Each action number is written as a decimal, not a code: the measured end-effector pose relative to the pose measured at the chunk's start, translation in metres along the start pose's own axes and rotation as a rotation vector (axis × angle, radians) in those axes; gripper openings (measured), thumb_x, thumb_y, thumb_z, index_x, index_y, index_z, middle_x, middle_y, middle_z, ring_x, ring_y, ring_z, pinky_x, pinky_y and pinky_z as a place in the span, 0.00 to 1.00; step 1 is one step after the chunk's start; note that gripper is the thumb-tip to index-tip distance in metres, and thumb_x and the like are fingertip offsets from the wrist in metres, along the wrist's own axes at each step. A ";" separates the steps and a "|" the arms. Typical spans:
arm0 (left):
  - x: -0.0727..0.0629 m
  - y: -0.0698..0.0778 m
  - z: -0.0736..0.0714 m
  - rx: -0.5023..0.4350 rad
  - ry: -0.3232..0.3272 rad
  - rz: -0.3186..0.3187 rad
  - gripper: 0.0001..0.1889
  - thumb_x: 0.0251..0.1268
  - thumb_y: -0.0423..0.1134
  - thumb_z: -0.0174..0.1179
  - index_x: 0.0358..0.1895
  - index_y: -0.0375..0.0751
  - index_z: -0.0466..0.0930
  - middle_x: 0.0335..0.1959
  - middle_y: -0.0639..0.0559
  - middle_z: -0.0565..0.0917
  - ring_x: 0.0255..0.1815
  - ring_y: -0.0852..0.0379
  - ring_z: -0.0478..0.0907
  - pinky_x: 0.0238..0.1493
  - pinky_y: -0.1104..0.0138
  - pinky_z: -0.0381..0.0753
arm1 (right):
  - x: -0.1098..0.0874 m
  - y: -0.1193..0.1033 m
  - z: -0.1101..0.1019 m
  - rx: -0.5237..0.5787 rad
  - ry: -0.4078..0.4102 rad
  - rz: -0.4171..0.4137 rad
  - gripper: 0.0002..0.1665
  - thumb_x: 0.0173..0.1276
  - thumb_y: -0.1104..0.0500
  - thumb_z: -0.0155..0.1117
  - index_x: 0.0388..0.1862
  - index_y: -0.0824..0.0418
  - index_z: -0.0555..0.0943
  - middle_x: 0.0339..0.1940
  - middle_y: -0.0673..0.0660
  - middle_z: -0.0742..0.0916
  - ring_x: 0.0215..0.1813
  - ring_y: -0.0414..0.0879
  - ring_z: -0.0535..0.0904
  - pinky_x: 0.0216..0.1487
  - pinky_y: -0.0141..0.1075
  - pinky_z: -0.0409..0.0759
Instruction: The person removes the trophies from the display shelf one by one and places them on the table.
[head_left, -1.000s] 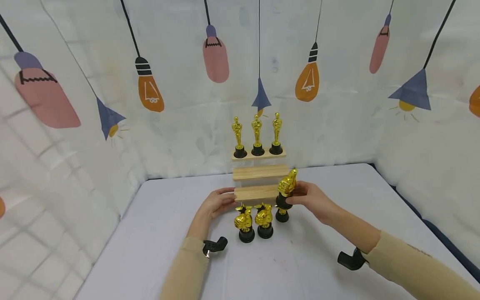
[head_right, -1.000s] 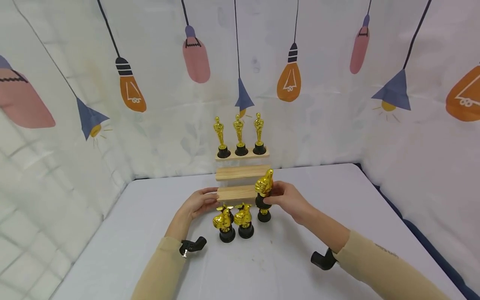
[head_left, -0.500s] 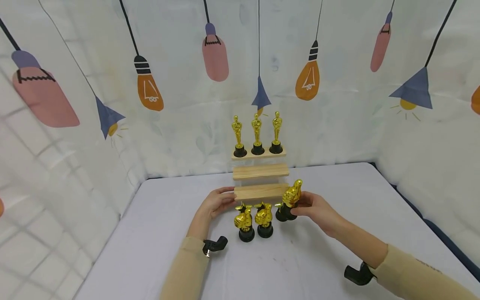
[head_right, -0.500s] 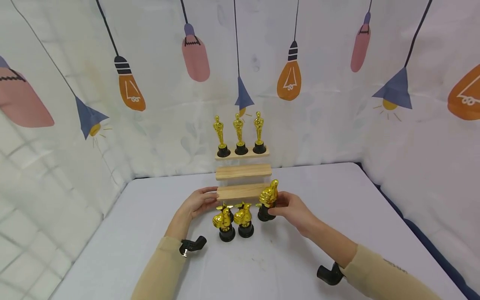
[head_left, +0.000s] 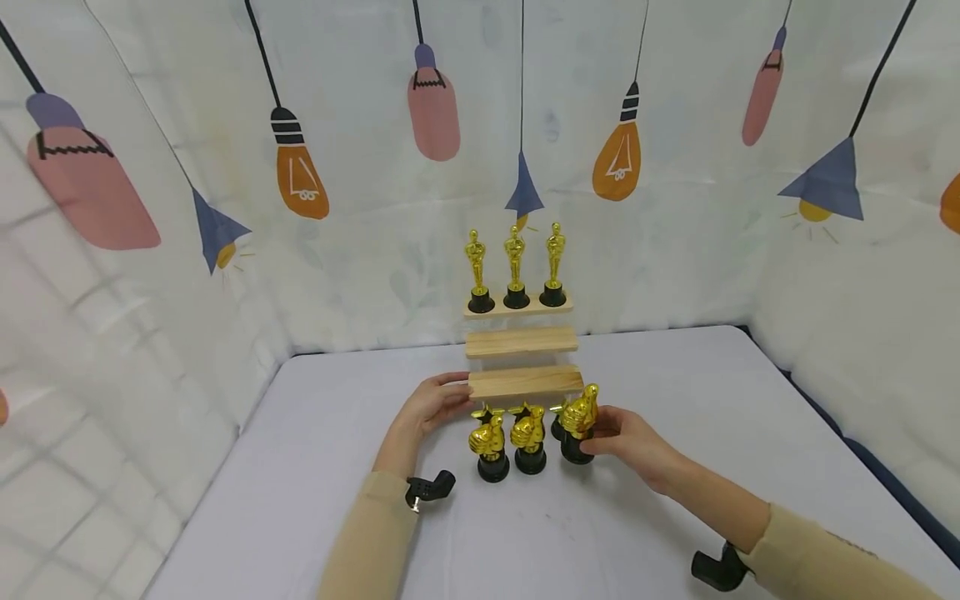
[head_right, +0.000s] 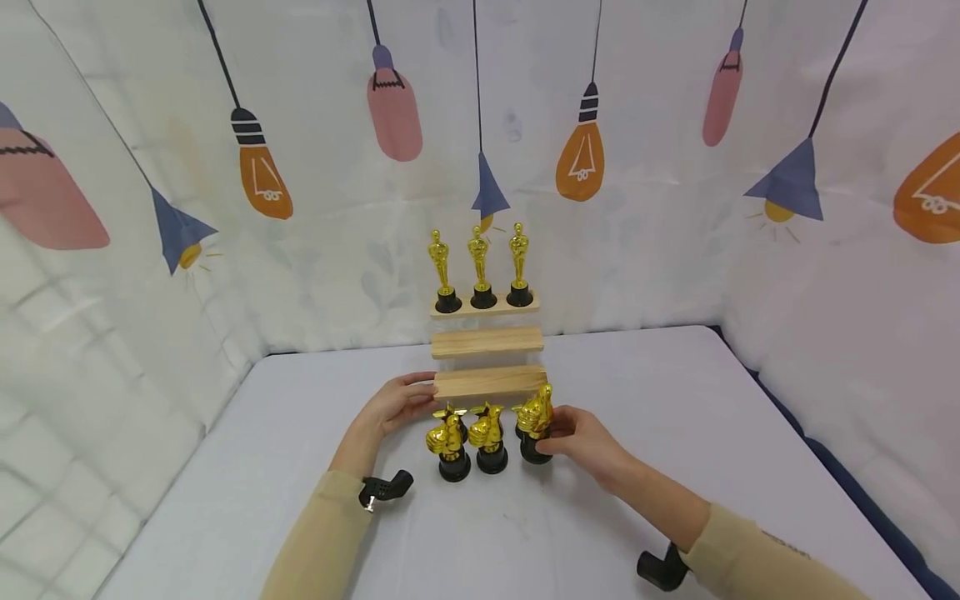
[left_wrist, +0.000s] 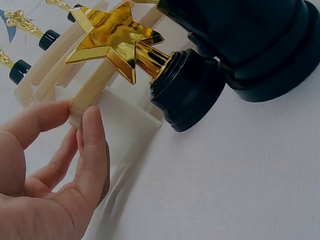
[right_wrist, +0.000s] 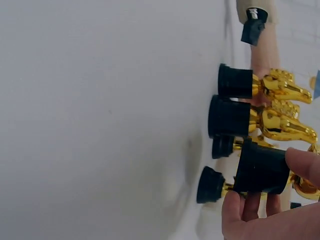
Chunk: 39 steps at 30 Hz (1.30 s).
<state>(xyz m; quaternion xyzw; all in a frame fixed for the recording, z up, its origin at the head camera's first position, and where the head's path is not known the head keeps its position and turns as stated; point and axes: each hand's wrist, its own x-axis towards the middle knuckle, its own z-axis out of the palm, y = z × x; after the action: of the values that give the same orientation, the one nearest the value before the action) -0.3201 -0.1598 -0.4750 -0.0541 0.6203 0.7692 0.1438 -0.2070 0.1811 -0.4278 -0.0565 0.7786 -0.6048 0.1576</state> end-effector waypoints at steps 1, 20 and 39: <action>0.001 -0.001 0.000 -0.001 -0.002 -0.003 0.27 0.69 0.23 0.62 0.70 0.27 0.70 0.59 0.29 0.78 0.43 0.52 0.85 0.47 0.64 0.88 | 0.000 0.002 0.001 -0.001 -0.002 0.004 0.35 0.64 0.65 0.73 0.66 0.76 0.72 0.59 0.62 0.82 0.56 0.53 0.77 0.61 0.44 0.79; 0.003 -0.001 0.003 -0.011 0.010 0.005 0.27 0.69 0.24 0.63 0.70 0.27 0.71 0.58 0.30 0.79 0.43 0.53 0.86 0.46 0.65 0.88 | 0.010 0.022 0.015 -0.026 0.055 0.036 0.30 0.60 0.69 0.75 0.59 0.74 0.75 0.53 0.60 0.83 0.52 0.52 0.78 0.55 0.43 0.81; -0.001 0.000 0.002 -0.016 0.012 -0.003 0.27 0.68 0.24 0.63 0.70 0.28 0.71 0.55 0.32 0.80 0.40 0.55 0.85 0.45 0.66 0.88 | 0.013 0.026 0.016 -0.084 0.071 0.029 0.34 0.55 0.69 0.78 0.59 0.73 0.74 0.52 0.62 0.82 0.54 0.55 0.78 0.56 0.46 0.81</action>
<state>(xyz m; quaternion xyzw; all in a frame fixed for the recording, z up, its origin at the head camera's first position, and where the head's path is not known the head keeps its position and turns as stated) -0.3194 -0.1583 -0.4746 -0.0607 0.6149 0.7735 0.1410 -0.2119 0.1691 -0.4586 -0.0302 0.8090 -0.5709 0.1363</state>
